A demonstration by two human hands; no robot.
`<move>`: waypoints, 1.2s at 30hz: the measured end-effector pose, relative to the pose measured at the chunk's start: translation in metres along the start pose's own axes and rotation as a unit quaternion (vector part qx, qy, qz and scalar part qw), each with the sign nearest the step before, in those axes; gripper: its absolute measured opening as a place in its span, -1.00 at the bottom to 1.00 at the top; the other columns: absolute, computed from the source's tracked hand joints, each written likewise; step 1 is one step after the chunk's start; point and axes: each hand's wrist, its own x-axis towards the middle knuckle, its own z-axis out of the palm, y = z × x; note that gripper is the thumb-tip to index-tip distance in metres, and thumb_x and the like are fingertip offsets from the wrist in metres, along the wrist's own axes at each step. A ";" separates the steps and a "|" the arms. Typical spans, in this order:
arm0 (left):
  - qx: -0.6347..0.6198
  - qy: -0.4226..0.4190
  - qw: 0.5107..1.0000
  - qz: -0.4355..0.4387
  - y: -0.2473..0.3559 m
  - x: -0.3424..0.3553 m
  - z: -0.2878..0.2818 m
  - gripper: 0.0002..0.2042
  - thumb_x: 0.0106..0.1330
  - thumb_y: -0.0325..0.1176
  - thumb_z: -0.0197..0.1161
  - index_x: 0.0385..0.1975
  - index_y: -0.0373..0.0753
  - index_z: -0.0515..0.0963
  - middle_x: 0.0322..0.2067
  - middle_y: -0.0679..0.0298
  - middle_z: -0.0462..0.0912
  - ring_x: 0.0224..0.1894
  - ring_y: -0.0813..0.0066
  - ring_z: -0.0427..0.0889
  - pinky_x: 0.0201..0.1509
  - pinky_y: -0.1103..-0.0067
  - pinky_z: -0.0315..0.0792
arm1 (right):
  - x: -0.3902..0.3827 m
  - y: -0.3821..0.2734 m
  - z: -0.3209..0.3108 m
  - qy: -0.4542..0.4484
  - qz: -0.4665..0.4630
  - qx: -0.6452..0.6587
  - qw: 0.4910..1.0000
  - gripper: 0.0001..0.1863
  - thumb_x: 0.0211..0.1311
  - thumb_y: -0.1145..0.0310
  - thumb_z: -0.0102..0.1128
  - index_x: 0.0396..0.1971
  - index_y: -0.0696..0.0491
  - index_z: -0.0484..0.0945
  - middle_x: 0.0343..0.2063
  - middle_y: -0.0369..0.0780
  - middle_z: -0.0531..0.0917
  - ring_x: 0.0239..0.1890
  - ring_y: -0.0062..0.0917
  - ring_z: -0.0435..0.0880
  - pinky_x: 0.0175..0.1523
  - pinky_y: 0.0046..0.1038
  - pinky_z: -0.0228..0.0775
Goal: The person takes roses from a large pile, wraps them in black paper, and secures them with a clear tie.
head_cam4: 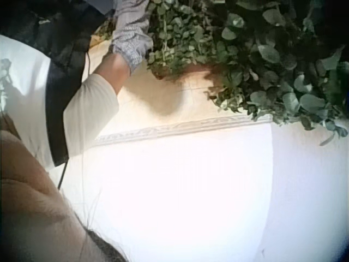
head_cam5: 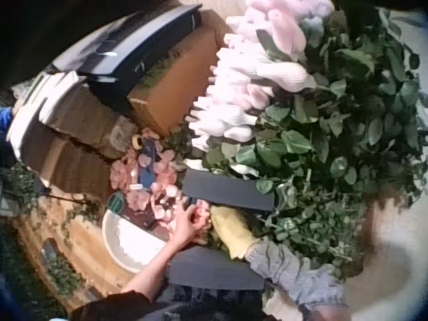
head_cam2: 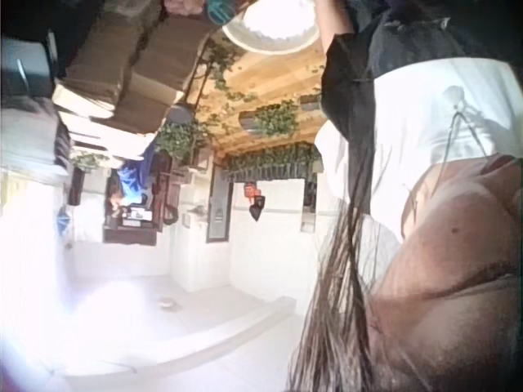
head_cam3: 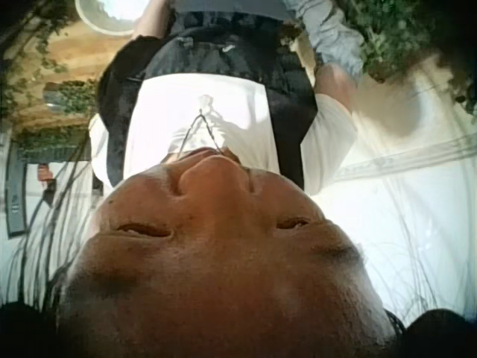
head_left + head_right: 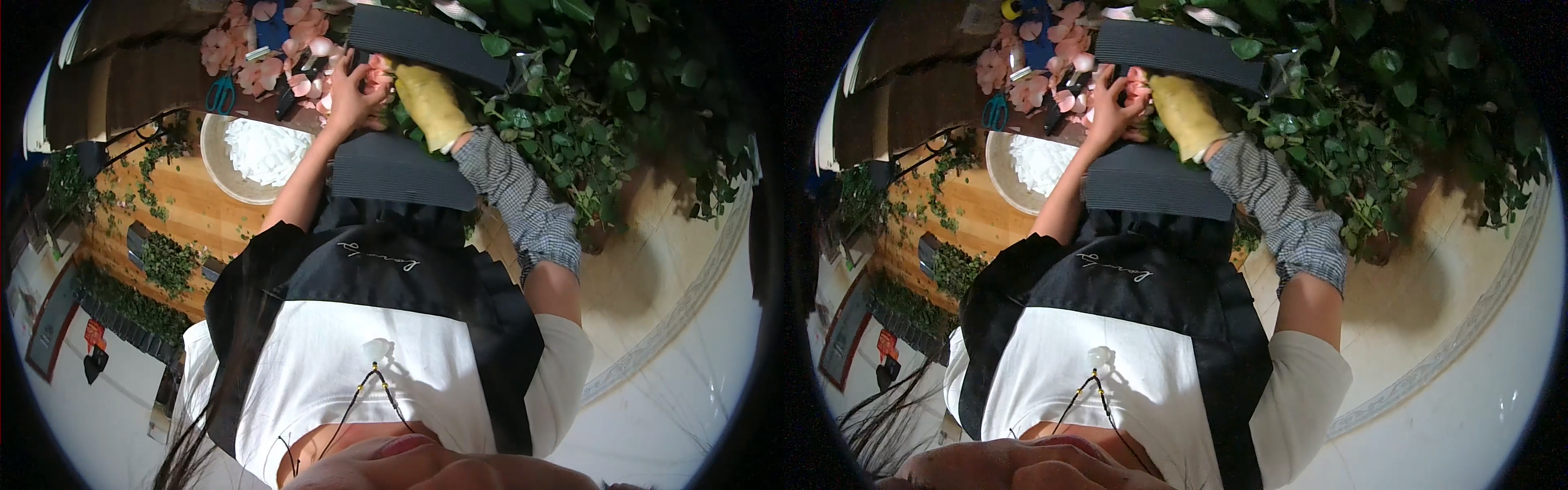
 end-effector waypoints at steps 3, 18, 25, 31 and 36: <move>-0.015 0.007 1.000 -0.004 -0.001 0.000 0.000 -0.51 0.09 -0.12 0.56 -0.04 -0.27 0.66 0.38 -0.23 0.30 0.41 -0.18 0.31 0.43 0.17 0.29 | 0.009 -0.008 0.011 -0.017 0.010 -0.157 0.987 -0.60 0.35 0.28 0.14 0.16 -0.01 0.59 -0.24 -0.11 0.75 -0.21 -0.19 0.76 -0.17 -0.20 0.60; -0.009 -0.016 1.000 0.007 0.002 -0.001 -0.017 -0.51 0.27 -0.13 0.48 0.13 -0.24 0.59 0.37 -0.11 0.33 0.41 -0.08 0.33 0.42 0.25 0.30 | 0.001 -0.001 -0.019 -0.148 0.038 -0.034 0.988 -0.58 0.22 0.30 0.36 0.09 0.00 0.60 -0.19 -0.05 0.70 -0.11 -0.08 0.68 0.03 -0.10 0.53; -0.176 0.040 0.967 -0.179 0.006 -0.029 -0.093 -0.74 0.51 -0.25 0.20 0.02 -0.25 0.65 -0.22 0.16 0.78 -0.22 0.35 0.79 -0.16 0.45 0.61 | -0.006 -0.006 -0.026 -0.173 0.016 -0.135 0.976 -0.62 0.34 0.19 0.29 0.07 0.04 0.62 -0.29 -0.09 0.75 -0.25 -0.12 0.73 -0.14 -0.16 0.56; -0.031 0.012 0.975 -0.218 0.009 -0.042 -0.104 -0.79 0.49 -0.33 0.23 -0.01 -0.26 0.65 -0.27 0.11 0.77 -0.29 0.32 0.77 -0.19 0.46 0.59 | 0.007 -0.002 -0.006 -0.253 0.002 -0.208 0.945 -0.54 0.31 0.08 0.32 0.05 0.06 0.51 -0.48 -0.10 0.70 -0.39 -0.13 0.72 -0.30 -0.12 0.56; -0.022 0.007 0.972 -0.232 0.010 -0.043 -0.103 -0.78 0.44 -0.26 0.24 -0.07 -0.20 0.67 -0.23 0.10 0.75 -0.26 0.13 0.75 -0.18 0.33 0.59 | 0.005 -0.002 -0.006 -0.252 -0.030 -0.226 0.941 -0.45 0.22 0.02 0.42 0.03 0.06 0.48 -0.54 -0.12 0.68 -0.45 -0.17 0.72 -0.37 -0.16 0.56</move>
